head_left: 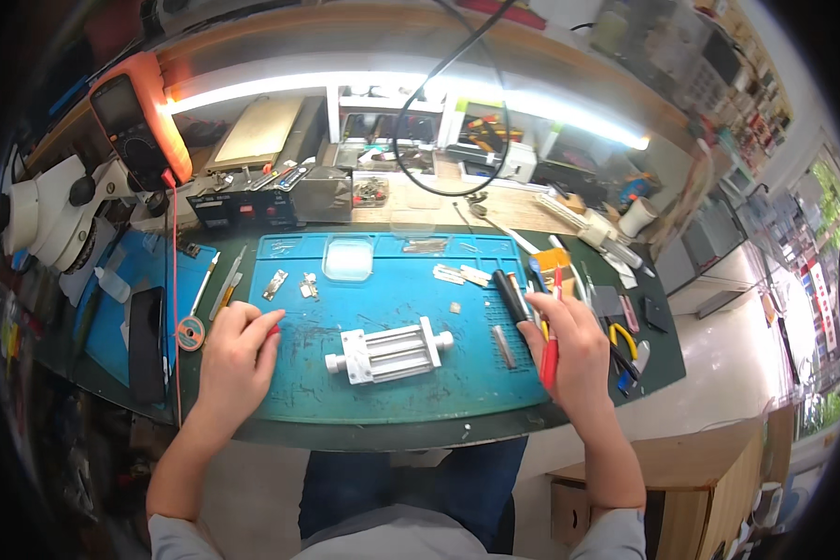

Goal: The person assembles a small metal mechanical component on a blue workbench, using a screwdriver to tighten screws and a red marker to make alignment marks. The person repeatedly adjusts and repositions the component while working.

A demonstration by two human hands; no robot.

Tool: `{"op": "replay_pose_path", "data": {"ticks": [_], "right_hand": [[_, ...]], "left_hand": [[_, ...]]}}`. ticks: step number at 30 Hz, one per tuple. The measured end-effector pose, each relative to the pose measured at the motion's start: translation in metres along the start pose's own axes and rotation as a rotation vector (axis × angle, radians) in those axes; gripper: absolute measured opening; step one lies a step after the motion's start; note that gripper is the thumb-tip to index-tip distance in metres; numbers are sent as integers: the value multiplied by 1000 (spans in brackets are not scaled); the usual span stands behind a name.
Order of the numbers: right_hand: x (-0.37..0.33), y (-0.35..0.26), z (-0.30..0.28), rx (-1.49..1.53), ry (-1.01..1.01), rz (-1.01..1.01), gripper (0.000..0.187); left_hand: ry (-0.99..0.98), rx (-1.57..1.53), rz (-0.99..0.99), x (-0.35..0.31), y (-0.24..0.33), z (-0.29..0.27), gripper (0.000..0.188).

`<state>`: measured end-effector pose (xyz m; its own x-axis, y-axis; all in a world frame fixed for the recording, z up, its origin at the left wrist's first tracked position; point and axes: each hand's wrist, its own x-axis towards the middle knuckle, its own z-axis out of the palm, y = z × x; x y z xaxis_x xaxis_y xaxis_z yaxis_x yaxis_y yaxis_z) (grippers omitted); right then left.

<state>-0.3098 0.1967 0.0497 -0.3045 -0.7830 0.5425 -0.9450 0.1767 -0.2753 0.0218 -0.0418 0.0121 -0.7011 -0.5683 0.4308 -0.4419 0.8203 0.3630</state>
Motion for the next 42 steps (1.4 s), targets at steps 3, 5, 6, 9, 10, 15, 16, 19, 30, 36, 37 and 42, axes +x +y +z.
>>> {"op": "replay_pose_path", "data": {"ticks": [3,5,6,9,10,15,16,19,30,36,37,42], "right_hand": [[14,17,16,-120,-158,36,35],[12,23,27,-105,-123,46,34],[11,23,28,-119,-112,57,34],[11,27,34,-179,-94,99,35],[12,25,32,-219,-75,87,31],[40,20,19,-169,-67,-28,20],[47,23,20,-142,-85,-64,19],[71,22,36,7,-189,-154,18],[74,32,85,167,-250,-140,27],[78,21,71,454,-157,-16,24],[79,18,68,459,-119,-20,23],[64,-18,43,760,-231,10,25]], "left_hand": [[-4,-4,25,5,11,16,39],[29,-8,37,2,14,11,41],[93,-4,42,-1,17,8,36],[124,50,94,-18,10,-3,20],[146,63,77,-21,14,-6,11],[250,107,-24,-40,-2,-6,14],[307,120,-59,-40,-2,-1,15],[353,126,-50,-45,-6,0,20],[254,188,-58,-48,0,1,30],[240,180,49,-44,3,-4,34],[233,91,47,-41,6,-5,35],[105,-395,127,3,46,-4,47]]}}
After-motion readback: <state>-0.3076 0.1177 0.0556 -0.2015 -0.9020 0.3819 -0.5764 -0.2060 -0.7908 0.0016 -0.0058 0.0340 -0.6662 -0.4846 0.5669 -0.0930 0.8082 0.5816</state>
